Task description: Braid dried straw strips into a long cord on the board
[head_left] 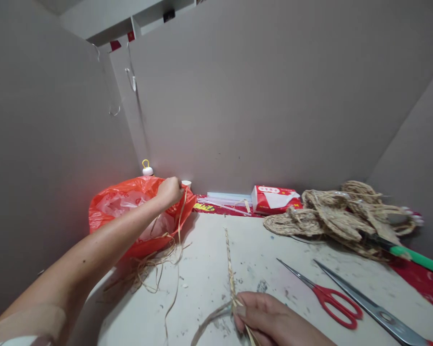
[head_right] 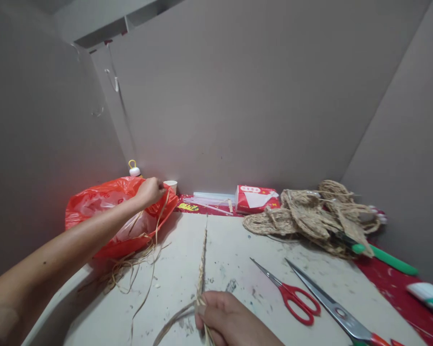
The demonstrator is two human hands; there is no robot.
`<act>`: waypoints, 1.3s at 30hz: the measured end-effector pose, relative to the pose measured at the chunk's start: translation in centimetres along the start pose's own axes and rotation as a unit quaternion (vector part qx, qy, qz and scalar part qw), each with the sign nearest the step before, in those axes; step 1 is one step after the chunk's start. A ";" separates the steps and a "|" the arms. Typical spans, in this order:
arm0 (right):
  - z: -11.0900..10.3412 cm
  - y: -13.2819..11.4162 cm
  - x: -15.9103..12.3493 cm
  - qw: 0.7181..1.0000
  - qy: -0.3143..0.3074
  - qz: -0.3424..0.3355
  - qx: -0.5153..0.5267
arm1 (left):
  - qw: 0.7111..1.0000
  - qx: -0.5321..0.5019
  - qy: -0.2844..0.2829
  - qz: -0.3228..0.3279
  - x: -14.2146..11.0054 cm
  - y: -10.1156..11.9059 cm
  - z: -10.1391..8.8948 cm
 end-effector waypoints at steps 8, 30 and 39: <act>0.1 -0.1 -0.1 1.000 -0.001 0.009 -0.005 | 0.998 -0.016 0.062 0.007 -1.9 0.3 -2.0; 0.6 -1.6 -2.1 0.999 0.008 -0.012 0.034 | 0.873 -0.435 -0.221 -0.011 -13.6 3.7 0.0; 1.0 -1.4 -2.0 0.994 -0.030 -0.012 0.104 | 0.713 -0.560 -0.409 -0.106 -22.4 6.5 9.3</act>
Point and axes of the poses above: each hand's wrist, its own x-axis towards the middle knuckle, its own z-axis out of the palm, y = z × x, the point moved 10 cm from there along x, towards the middle knuckle, and after that the axes turned 1 degree about -x, right-handed, at the moved point
